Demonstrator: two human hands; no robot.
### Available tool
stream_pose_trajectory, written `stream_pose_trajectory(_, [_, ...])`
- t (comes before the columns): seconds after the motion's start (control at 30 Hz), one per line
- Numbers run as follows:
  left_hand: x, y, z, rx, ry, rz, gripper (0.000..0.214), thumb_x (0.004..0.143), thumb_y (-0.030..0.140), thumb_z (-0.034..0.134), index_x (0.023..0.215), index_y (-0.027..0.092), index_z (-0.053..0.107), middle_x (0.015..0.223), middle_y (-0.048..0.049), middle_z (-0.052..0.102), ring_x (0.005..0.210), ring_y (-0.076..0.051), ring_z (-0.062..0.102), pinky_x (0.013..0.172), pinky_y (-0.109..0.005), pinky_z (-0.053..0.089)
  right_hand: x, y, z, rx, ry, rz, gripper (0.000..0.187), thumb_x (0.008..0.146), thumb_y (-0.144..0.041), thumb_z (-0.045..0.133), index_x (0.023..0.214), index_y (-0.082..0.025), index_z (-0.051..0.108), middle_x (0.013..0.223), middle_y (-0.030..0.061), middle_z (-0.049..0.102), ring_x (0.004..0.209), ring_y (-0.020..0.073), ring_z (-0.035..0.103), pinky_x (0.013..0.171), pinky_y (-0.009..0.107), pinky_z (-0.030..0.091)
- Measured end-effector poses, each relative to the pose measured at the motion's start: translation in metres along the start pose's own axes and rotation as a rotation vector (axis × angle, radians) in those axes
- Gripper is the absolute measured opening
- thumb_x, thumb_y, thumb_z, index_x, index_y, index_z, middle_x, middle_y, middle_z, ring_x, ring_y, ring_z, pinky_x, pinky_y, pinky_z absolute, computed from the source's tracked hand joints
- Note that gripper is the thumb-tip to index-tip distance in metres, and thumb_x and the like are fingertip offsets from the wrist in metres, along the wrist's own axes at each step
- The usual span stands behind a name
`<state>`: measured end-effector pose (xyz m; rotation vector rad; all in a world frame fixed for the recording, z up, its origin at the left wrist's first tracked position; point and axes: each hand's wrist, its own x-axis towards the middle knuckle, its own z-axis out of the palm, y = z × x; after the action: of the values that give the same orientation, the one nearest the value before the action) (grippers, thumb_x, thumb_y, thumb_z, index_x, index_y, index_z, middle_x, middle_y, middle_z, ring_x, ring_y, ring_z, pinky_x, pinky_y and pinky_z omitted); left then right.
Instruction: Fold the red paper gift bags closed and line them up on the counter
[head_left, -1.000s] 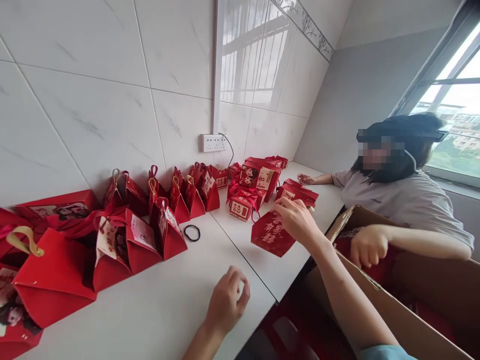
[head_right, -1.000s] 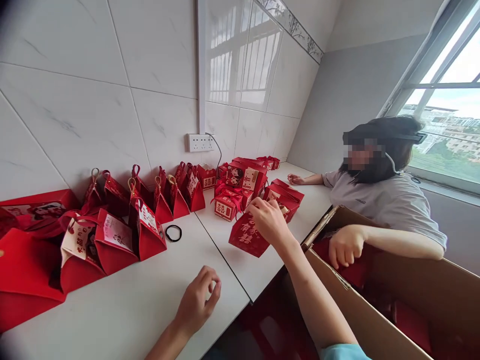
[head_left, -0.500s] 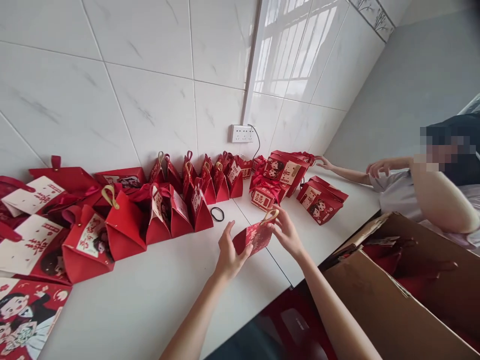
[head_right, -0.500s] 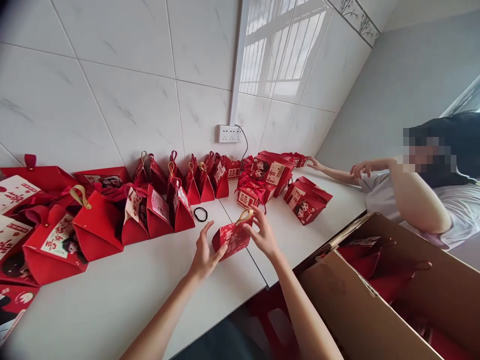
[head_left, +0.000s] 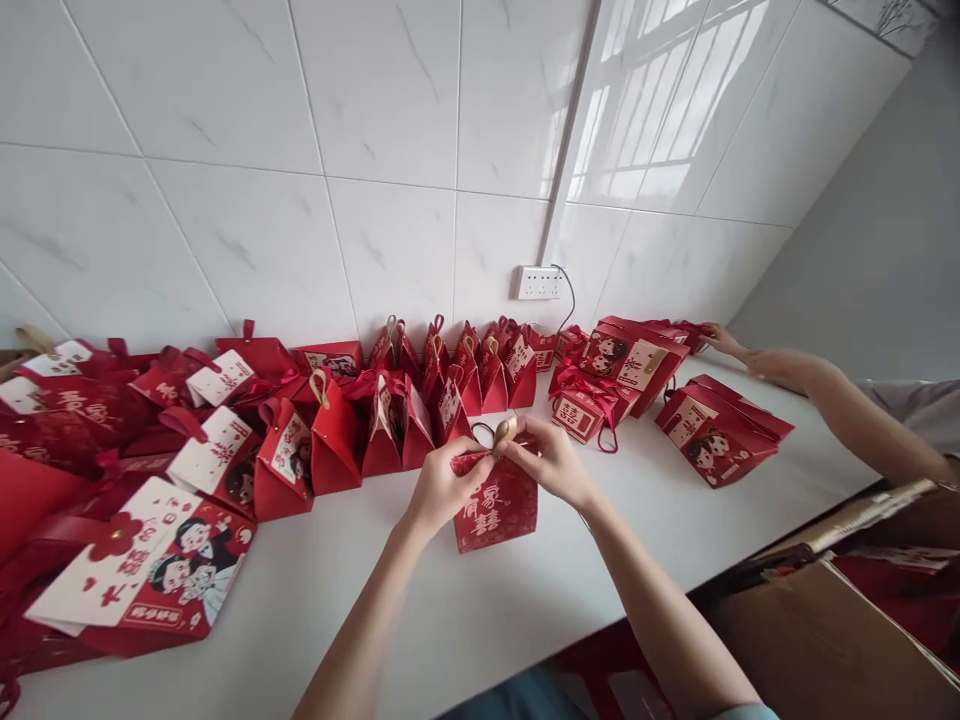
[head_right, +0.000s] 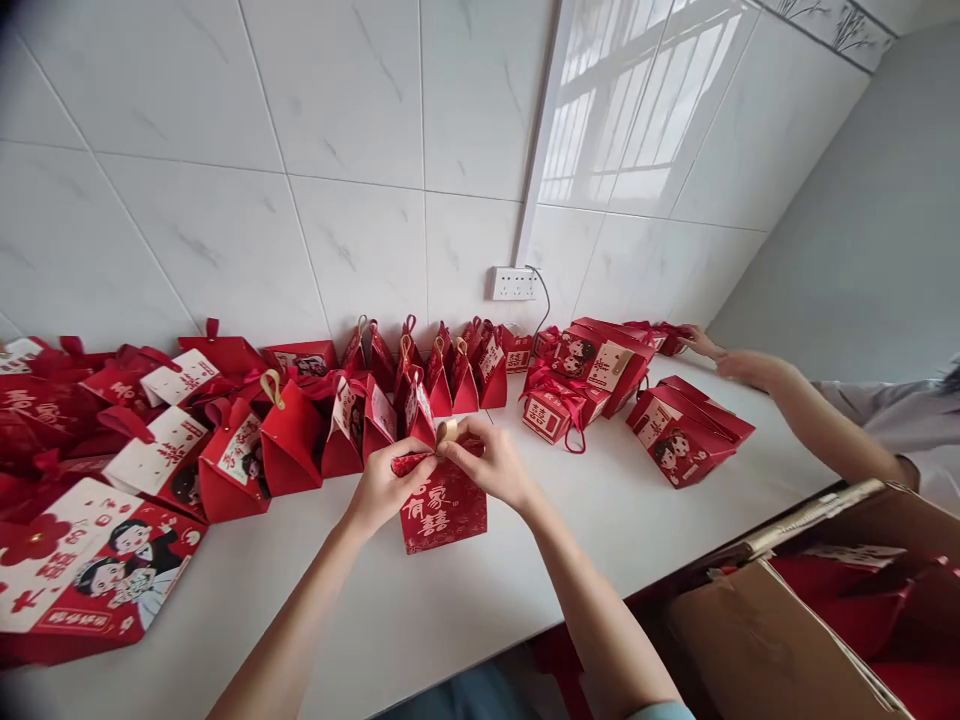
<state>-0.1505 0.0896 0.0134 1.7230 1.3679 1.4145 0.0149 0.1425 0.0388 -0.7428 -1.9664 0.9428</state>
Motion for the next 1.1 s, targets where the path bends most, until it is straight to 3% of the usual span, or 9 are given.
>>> stream_pose_trajectory(0.17, [0.015, 0.037, -0.027, 0.003, 0.084, 0.054, 0.021, 0.080, 0.037, 0.063, 0.084, 0.018, 0.067, 0.082, -0.0017, 0.071, 0.078, -0.017, 0.066, 0.071, -0.024, 0.051, 0.029, -0.032, 0.015, 0.182, 0.151, -0.070, 0.025, 0.079, -0.040, 0.067, 0.071, -0.019, 0.058, 0.065, -0.0008, 0.064, 0.057, 0.0109, 0.055, 0.053, 0.022, 0.044])
stream_pose_trajectory(0.33, [0.016, 0.065, -0.047, 0.055, 0.166, 0.112, 0.015, 0.083, 0.032, 0.062, 0.080, 0.019, 0.066, 0.078, 0.0002, 0.070, 0.076, -0.014, 0.064, 0.071, -0.022, 0.049, 0.038, -0.059, 0.025, 0.234, 0.249, -0.134, 0.022, 0.078, -0.036, 0.070, 0.069, -0.018, 0.062, 0.063, -0.0019, 0.064, 0.054, 0.0087, 0.055, 0.050, 0.019, 0.044])
stream_pose_trajectory(0.5, [0.007, 0.074, -0.058, 0.155, 0.088, 0.058, 0.011, 0.082, 0.025, 0.059, 0.075, 0.019, 0.065, 0.070, 0.0030, 0.066, 0.068, -0.011, 0.060, 0.064, -0.018, 0.048, 0.035, -0.065, 0.029, 0.285, 0.223, -0.122, 0.022, 0.080, -0.033, 0.070, 0.066, -0.018, 0.062, 0.059, -0.0033, 0.064, 0.049, 0.0060, 0.053, 0.046, 0.015, 0.043])
stream_pose_trajectory(0.63, [0.005, 0.078, -0.055, 0.139, 0.104, -0.046, 0.013, 0.081, 0.025, 0.059, 0.071, 0.018, 0.063, 0.058, 0.0047, 0.060, 0.051, -0.008, 0.052, 0.048, -0.016, 0.042, 0.033, -0.065, 0.030, 0.287, 0.211, -0.129, 0.021, 0.082, -0.029, 0.069, 0.066, -0.018, 0.060, 0.057, -0.0049, 0.062, 0.047, 0.0045, 0.051, 0.042, 0.013, 0.040])
stream_pose_trajectory(0.87, [0.009, 0.089, -0.037, -0.015, 0.279, -0.087, 0.010, 0.077, 0.028, 0.066, 0.071, 0.021, 0.070, 0.066, 0.0036, 0.069, 0.062, -0.011, 0.063, 0.057, -0.017, 0.048, 0.028, -0.064, 0.022, 0.208, 0.244, -0.195, 0.018, 0.085, -0.024, 0.066, 0.070, -0.020, 0.058, 0.061, -0.0070, 0.060, 0.050, 0.0032, 0.051, 0.045, 0.012, 0.039])
stream_pose_trajectory(1.0, [0.011, 0.090, -0.035, -0.008, 0.364, -0.193, 0.011, 0.075, 0.030, 0.067, 0.070, 0.022, 0.072, 0.063, 0.0042, 0.069, 0.060, -0.011, 0.062, 0.057, -0.018, 0.047, 0.024, -0.066, 0.010, 0.131, 0.101, -0.197, 0.005, 0.090, -0.024, 0.059, 0.086, -0.022, 0.062, 0.071, -0.0048, 0.061, 0.054, 0.0049, 0.050, 0.046, 0.015, 0.038])
stream_pose_trajectory(1.1, [0.011, 0.091, -0.035, 0.016, 0.373, -0.212, 0.018, 0.077, 0.036, 0.065, 0.068, 0.021, 0.071, 0.060, 0.0027, 0.067, 0.057, -0.012, 0.060, 0.052, -0.020, 0.046, 0.021, -0.067, 0.003, 0.093, 0.027, -0.178, 0.009, 0.090, -0.022, 0.057, 0.098, -0.023, 0.062, 0.073, -0.0040, 0.062, 0.053, 0.0058, 0.048, 0.043, 0.017, 0.035])
